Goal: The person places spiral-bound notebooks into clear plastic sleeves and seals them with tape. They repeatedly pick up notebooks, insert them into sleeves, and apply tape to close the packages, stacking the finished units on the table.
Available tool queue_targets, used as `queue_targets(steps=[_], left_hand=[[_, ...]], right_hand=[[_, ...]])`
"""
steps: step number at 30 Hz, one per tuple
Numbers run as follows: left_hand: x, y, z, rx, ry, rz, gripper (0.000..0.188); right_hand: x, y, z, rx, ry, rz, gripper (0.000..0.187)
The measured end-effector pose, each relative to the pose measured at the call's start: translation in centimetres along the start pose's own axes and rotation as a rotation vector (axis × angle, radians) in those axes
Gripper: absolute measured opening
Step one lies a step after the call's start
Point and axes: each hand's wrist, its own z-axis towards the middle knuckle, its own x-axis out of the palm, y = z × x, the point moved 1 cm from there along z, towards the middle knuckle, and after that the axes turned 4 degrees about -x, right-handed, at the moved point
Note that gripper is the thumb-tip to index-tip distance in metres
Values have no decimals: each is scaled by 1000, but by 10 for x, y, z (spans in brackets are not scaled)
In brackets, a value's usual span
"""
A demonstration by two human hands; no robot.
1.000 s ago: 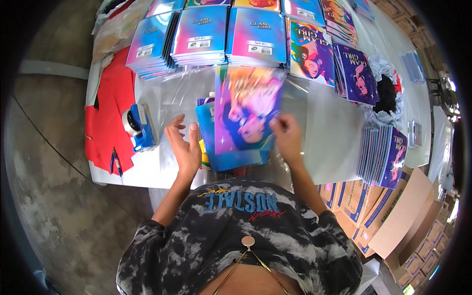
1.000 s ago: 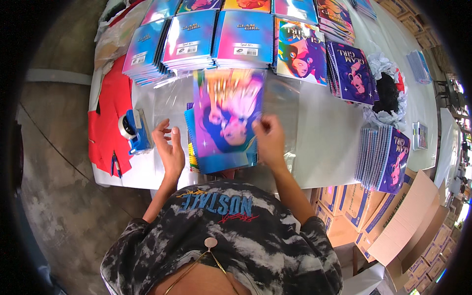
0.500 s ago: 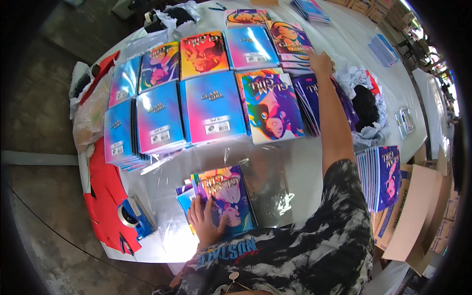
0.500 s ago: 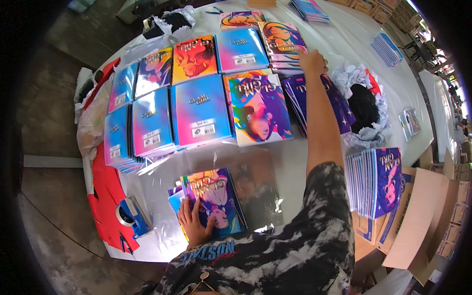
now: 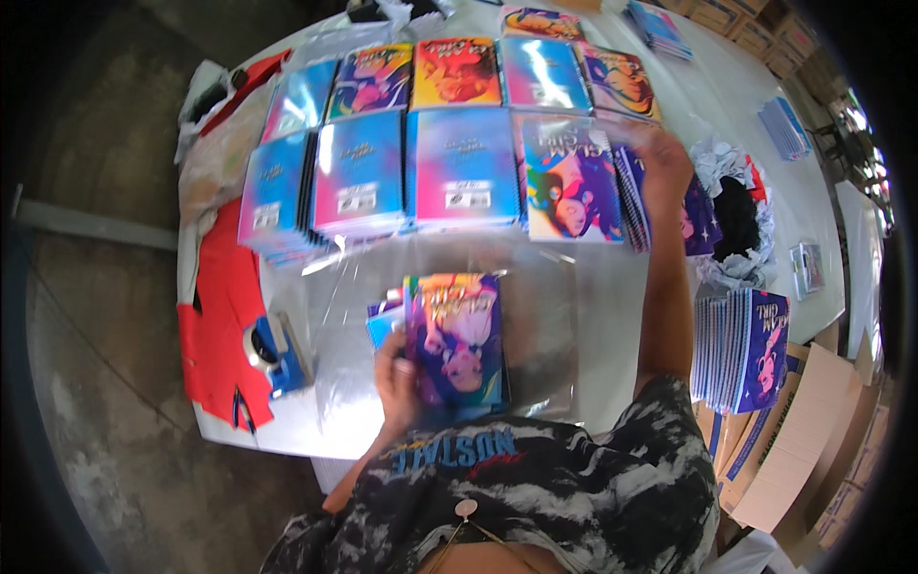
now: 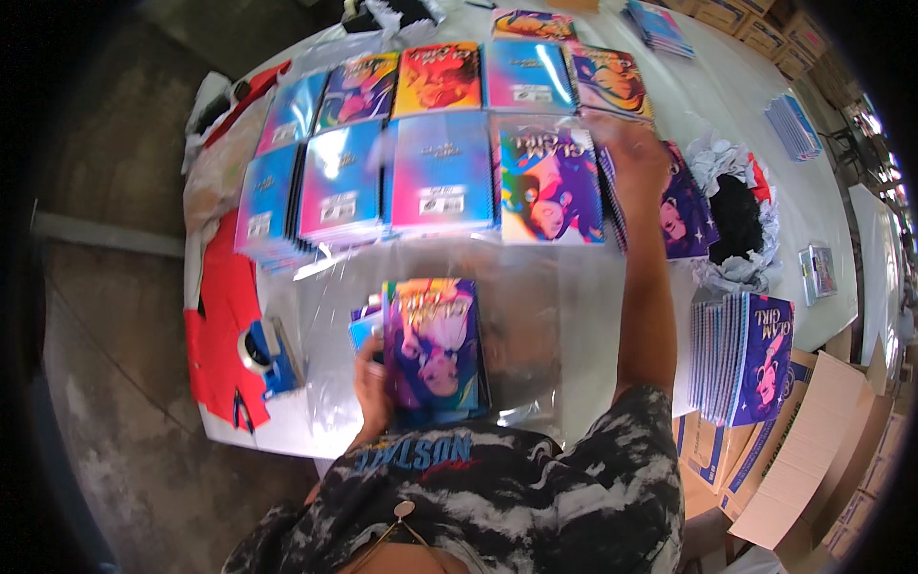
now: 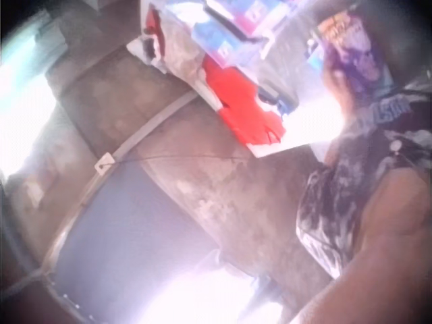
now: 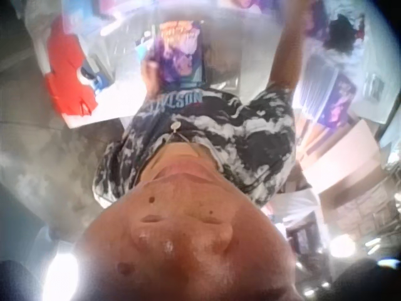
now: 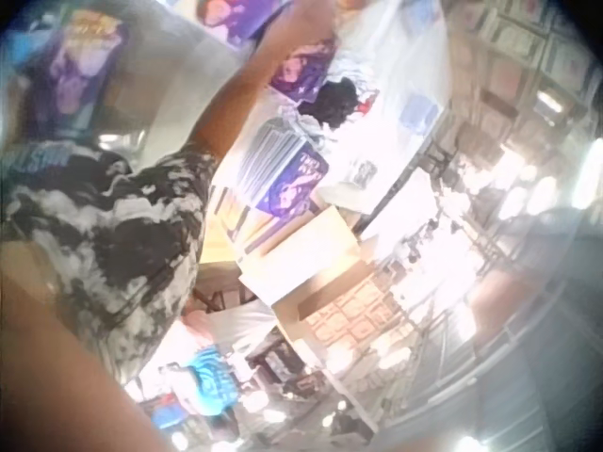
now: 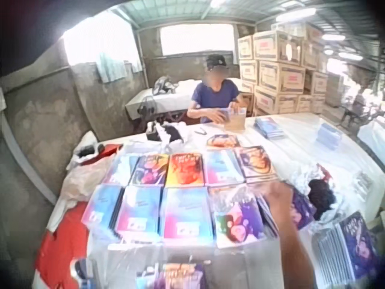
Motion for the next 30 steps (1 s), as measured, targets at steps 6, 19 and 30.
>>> queue_targets(steps=[6,19,30], left_hand=[[-11,48,3,-469,113,-150,85],[-10,38,-2,-151,116,88,74],[-90,-28,-26,297,359,-526,124]], right_hand=[[76,47,-225,434,360,166,53],[91,100,-283,1227,531,749,46],[21,173,-279,421,544,534,103]])
